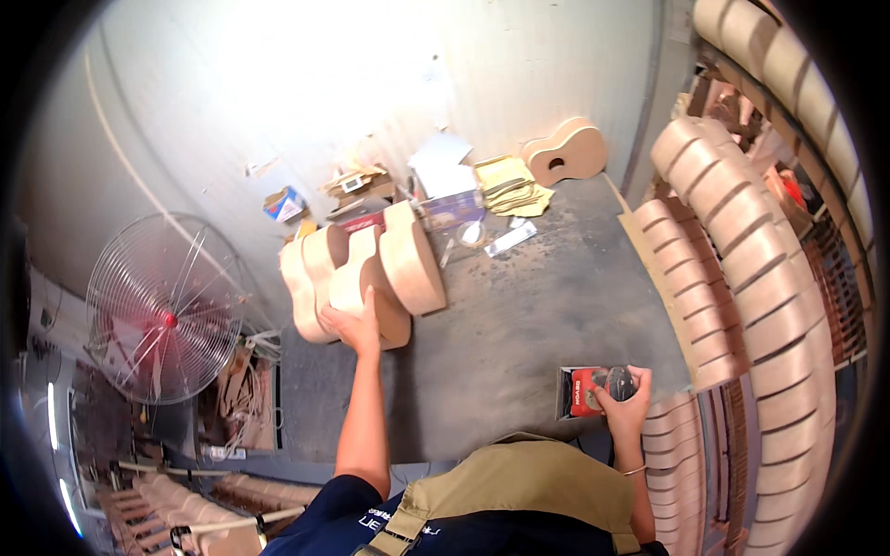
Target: The person uses a handheld electric sander to smooth the surface of unfinished wooden guitar bodies. They systematically sand the top and side curves of the instrument, rotating it to access different areas, and then place it back on the workbench.
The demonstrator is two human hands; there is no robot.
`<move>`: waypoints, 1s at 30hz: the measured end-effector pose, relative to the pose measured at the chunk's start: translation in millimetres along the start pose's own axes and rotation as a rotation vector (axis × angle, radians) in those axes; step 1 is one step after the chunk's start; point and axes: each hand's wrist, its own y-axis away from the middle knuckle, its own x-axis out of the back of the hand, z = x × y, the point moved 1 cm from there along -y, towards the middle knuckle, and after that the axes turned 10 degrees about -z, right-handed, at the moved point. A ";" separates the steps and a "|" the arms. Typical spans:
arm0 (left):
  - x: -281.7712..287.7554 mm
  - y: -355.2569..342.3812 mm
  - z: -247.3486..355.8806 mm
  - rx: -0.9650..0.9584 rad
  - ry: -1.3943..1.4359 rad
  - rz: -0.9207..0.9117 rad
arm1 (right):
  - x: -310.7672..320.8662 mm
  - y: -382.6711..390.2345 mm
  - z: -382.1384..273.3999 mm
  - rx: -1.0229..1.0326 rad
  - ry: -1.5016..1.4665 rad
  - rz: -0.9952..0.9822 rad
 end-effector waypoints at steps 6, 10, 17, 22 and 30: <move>-74.2 -16.1 3.6 -0.014 -0.037 0.036 | 8.5 13.3 -9.5 0.099 0.147 0.052; -77.6 -4.8 13.6 -0.038 -0.030 -0.081 | 10.9 20.8 -14.5 0.072 0.143 0.055; -44.8 67.4 -52.9 -0.015 -0.006 -0.432 | -5.8 5.7 -5.7 0.129 0.077 -0.010; 4.8 67.2 -90.1 -0.086 0.051 -0.242 | -18.3 -0.2 -22.5 0.114 0.112 -0.067; 9.2 6.6 -106.8 0.146 -0.035 -0.016 | -34.2 4.9 -31.5 0.142 0.121 -0.131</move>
